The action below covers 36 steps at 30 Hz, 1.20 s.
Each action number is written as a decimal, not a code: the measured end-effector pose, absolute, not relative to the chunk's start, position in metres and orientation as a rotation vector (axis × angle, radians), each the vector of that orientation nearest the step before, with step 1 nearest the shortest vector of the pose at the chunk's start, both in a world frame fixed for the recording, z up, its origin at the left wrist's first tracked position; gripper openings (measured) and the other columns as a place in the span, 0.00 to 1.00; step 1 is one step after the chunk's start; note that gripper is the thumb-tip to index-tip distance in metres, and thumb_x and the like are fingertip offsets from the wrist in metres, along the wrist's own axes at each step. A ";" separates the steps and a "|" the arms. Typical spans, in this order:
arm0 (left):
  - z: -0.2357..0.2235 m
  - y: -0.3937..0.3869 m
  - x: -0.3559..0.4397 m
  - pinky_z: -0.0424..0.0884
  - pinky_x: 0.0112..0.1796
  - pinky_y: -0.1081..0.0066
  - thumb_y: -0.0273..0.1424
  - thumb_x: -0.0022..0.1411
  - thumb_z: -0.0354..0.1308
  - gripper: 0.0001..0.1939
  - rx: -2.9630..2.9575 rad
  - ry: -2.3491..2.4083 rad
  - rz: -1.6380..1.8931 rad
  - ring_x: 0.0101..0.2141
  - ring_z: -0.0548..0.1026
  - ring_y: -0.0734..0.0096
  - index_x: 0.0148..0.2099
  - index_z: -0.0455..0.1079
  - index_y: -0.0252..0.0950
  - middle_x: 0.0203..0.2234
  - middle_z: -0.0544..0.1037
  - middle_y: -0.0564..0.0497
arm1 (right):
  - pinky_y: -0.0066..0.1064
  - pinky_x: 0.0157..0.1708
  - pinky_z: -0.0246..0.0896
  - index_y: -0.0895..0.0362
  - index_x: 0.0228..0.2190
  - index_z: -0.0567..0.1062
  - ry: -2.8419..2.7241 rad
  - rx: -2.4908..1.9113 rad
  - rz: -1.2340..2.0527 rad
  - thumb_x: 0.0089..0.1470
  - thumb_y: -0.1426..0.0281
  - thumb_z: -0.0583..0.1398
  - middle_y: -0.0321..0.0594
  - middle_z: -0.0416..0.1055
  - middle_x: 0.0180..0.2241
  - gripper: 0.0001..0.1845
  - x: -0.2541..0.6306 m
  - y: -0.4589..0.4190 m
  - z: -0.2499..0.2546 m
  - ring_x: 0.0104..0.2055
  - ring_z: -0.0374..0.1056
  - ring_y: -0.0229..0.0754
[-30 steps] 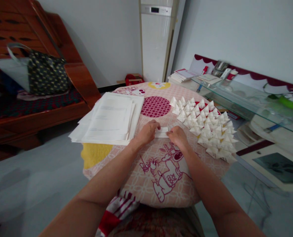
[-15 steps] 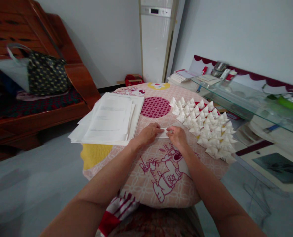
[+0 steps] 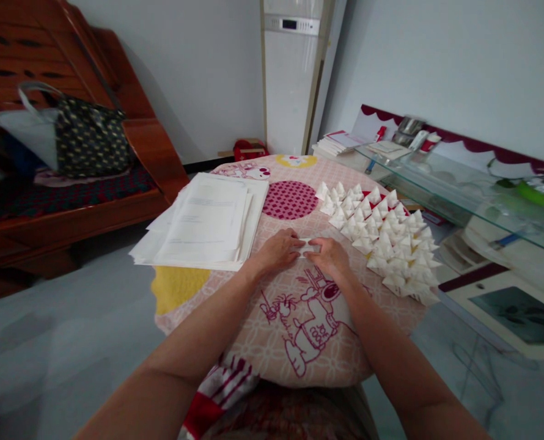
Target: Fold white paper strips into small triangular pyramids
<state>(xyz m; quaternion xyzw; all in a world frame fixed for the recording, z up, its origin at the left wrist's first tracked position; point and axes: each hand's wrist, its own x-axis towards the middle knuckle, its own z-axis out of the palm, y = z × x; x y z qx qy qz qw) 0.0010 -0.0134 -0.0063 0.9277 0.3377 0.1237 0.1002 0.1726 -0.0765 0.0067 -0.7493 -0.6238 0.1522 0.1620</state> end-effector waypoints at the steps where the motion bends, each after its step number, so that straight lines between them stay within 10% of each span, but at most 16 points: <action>1: -0.006 -0.014 0.001 0.72 0.53 0.61 0.28 0.64 0.59 0.19 2.735 1.004 0.374 0.50 0.75 0.57 0.56 0.77 0.37 0.48 0.77 0.41 | 0.36 0.45 0.66 0.54 0.50 0.80 -1.781 -2.144 0.430 0.55 0.59 0.65 0.47 0.81 0.46 0.23 0.171 -0.077 0.007 0.48 0.76 0.51; 16: -0.008 -0.014 0.002 0.71 0.56 0.60 0.27 0.61 0.60 0.21 2.661 1.038 0.402 0.52 0.74 0.56 0.57 0.78 0.37 0.50 0.77 0.41 | 0.30 0.42 0.66 0.56 0.50 0.82 -1.752 -2.073 0.534 0.50 0.77 0.60 0.44 0.82 0.41 0.25 0.184 -0.071 0.001 0.43 0.77 0.45; 23: -0.012 -0.012 0.003 0.71 0.55 0.63 0.27 0.61 0.60 0.20 2.616 1.057 0.451 0.50 0.75 0.59 0.55 0.78 0.37 0.48 0.78 0.43 | 0.32 0.41 0.67 0.54 0.48 0.83 -1.707 -2.106 0.540 0.55 0.61 0.65 0.44 0.82 0.38 0.20 0.181 -0.072 0.002 0.41 0.77 0.46; 36: -0.015 -0.009 0.004 0.73 0.52 0.60 0.25 0.54 0.63 0.23 2.471 1.053 0.533 0.47 0.76 0.58 0.53 0.79 0.36 0.47 0.78 0.42 | 0.33 0.45 0.66 0.54 0.48 0.83 -1.718 -2.149 0.480 0.51 0.64 0.68 0.45 0.82 0.45 0.21 0.173 -0.078 0.011 0.47 0.77 0.48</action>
